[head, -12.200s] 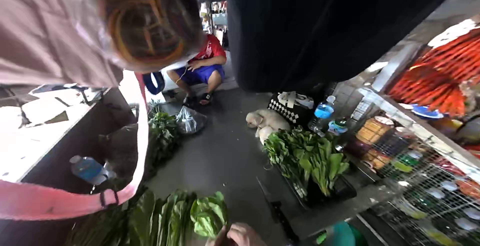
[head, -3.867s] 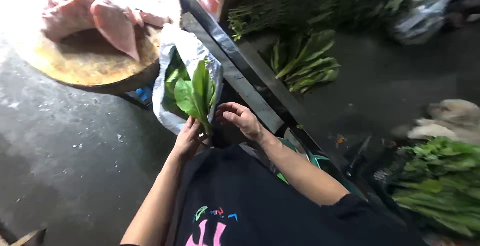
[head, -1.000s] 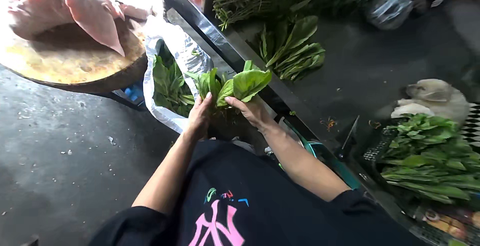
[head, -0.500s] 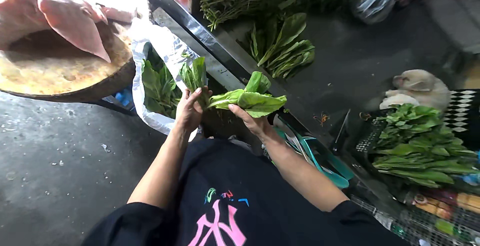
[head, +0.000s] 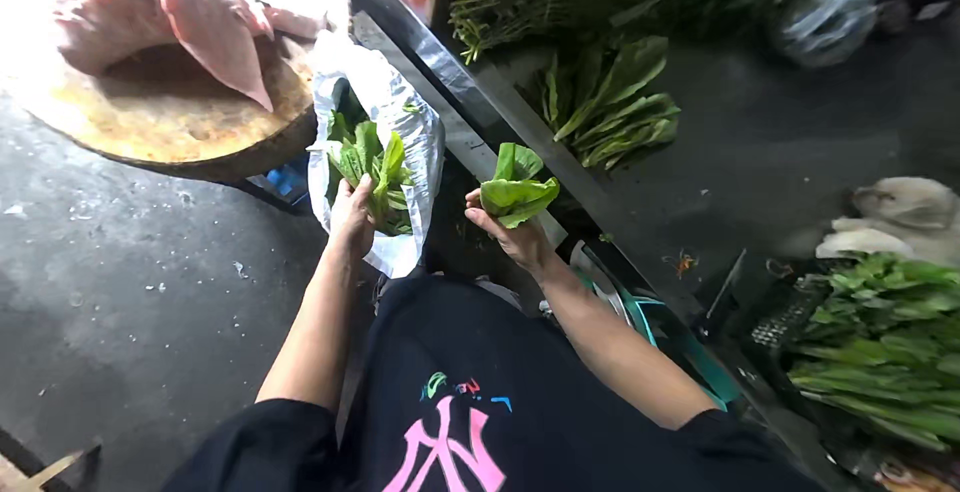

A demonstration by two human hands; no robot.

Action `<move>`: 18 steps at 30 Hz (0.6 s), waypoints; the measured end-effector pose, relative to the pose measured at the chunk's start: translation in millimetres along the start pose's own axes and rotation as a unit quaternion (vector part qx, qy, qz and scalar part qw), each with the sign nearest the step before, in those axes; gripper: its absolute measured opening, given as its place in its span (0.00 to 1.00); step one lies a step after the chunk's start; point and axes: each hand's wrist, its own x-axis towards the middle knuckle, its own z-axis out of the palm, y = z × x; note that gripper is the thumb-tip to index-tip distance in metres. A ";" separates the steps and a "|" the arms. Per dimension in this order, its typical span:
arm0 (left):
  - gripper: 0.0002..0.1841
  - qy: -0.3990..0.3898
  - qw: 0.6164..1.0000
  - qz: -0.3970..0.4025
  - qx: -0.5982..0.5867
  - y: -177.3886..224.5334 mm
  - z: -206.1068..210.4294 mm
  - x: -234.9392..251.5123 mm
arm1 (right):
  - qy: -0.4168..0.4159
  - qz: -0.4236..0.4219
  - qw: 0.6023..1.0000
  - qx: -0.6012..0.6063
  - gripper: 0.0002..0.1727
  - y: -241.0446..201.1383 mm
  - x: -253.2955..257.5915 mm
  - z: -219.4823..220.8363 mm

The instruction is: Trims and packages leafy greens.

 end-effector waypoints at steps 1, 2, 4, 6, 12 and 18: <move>0.24 0.035 0.999 -0.014 0.031 -3.8 -6.3 5.2 | -0.005 0.011 1.000 0.002 0.19 2.6 -0.3 1.6; 0.24 0.067 0.996 -0.022 0.051 -8.2 -11.3 8.9 | -0.008 0.020 1.000 0.004 0.19 5.3 -0.6 3.6; 0.24 0.102 0.992 -0.019 0.065 -12.6 -14.3 11.3 | -0.016 0.035 0.999 0.004 0.14 7.5 1.6 9.3; 0.23 0.110 0.991 0.013 0.073 -15.3 -10.1 7.0 | -0.037 0.043 0.998 0.011 0.09 7.6 4.2 16.7; 0.26 0.072 0.987 0.105 0.094 -20.8 13.6 -12.7 | -0.056 0.073 0.996 -0.007 0.27 -4.9 52.7 62.3; 0.27 0.007 0.988 0.141 0.060 -13.9 22.2 -41.0 | 0.012 0.158 0.987 0.021 0.26 -14.4 88.7 88.0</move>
